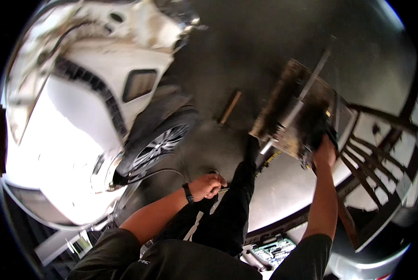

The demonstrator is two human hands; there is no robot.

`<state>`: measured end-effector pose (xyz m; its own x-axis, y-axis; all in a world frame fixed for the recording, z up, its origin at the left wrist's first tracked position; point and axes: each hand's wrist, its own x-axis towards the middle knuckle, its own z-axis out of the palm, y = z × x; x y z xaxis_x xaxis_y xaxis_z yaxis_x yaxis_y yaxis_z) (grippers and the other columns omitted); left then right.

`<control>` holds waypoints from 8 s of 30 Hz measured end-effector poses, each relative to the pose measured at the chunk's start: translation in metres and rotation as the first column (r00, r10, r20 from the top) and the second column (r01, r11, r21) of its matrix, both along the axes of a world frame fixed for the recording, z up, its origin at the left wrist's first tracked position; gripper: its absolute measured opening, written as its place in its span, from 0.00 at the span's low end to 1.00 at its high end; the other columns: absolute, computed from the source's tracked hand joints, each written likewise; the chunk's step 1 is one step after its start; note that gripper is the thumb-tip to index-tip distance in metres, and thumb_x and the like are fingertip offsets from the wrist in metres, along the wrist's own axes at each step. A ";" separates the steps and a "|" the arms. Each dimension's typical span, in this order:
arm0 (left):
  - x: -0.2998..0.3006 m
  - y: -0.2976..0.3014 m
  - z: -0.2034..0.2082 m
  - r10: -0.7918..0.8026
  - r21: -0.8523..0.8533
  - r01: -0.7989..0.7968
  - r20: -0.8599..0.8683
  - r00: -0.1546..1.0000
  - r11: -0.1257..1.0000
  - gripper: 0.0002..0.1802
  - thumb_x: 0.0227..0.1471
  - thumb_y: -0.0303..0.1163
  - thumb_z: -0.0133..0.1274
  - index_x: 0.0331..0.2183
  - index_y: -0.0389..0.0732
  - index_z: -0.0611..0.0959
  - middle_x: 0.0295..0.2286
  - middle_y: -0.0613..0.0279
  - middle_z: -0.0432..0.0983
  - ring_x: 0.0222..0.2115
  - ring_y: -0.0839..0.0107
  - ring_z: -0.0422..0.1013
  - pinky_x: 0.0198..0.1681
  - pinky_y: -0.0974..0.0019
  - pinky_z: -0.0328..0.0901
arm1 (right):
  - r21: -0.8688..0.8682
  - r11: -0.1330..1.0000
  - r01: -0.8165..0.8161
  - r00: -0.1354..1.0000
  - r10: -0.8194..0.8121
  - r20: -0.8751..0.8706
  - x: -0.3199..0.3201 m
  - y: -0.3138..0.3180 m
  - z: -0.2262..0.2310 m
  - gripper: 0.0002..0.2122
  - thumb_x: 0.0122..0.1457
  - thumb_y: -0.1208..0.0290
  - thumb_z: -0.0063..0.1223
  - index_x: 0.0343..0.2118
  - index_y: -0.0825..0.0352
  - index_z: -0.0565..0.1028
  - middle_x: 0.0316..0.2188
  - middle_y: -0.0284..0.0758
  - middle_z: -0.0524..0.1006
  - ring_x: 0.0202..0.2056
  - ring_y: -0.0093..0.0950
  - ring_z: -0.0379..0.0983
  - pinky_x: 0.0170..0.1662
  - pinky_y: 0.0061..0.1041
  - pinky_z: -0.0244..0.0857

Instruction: The person welds metal loops onto a damaged car panel using a stud welder and then uses a slide hammer to pull the dent out by hooking it onto the loops.

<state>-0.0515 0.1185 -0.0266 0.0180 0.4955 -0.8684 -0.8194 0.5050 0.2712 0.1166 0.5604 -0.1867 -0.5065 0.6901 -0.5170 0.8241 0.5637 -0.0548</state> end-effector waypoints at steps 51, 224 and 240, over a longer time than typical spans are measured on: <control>-0.003 -0.407 0.186 0.933 0.275 -0.894 -0.160 0.321 0.354 0.11 0.64 0.27 0.46 0.47 0.42 0.78 0.31 0.64 0.75 0.25 0.75 0.67 0.28 0.70 0.64 | -0.798 -0.420 -0.432 0.809 -0.571 -0.137 -0.064 -0.589 0.308 0.27 0.60 0.70 0.65 0.61 0.70 0.68 0.46 0.42 0.78 0.48 0.30 0.75 0.46 0.22 0.74; -0.088 -0.371 0.178 0.940 0.402 -0.849 -0.142 0.312 0.342 0.17 0.66 0.39 0.47 0.47 0.40 0.82 0.26 0.74 0.68 0.23 0.84 0.60 0.25 0.77 0.56 | -0.722 0.317 -0.616 0.737 -0.092 -0.670 -0.125 -0.636 0.342 0.14 0.51 0.74 0.72 0.38 0.65 0.77 0.32 0.29 0.78 0.30 0.19 0.75 0.36 0.23 0.69; -0.109 -0.372 0.190 0.637 0.390 -0.574 -0.701 0.322 0.720 0.15 0.65 0.35 0.47 0.43 0.38 0.85 0.23 0.73 0.71 0.22 0.87 0.61 0.26 0.80 0.56 | -0.828 0.334 -0.450 0.794 -0.275 -0.542 -0.146 -0.657 0.353 0.18 0.48 0.74 0.73 0.43 0.66 0.78 0.32 0.31 0.80 0.32 0.23 0.77 0.37 0.25 0.70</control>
<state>-0.1606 -0.2531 0.1634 -0.9322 0.1277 -0.3386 -0.3503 -0.0830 0.9330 -0.0295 -0.0971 0.1667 -0.9239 -0.0962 -0.3703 0.3784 -0.0874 -0.9215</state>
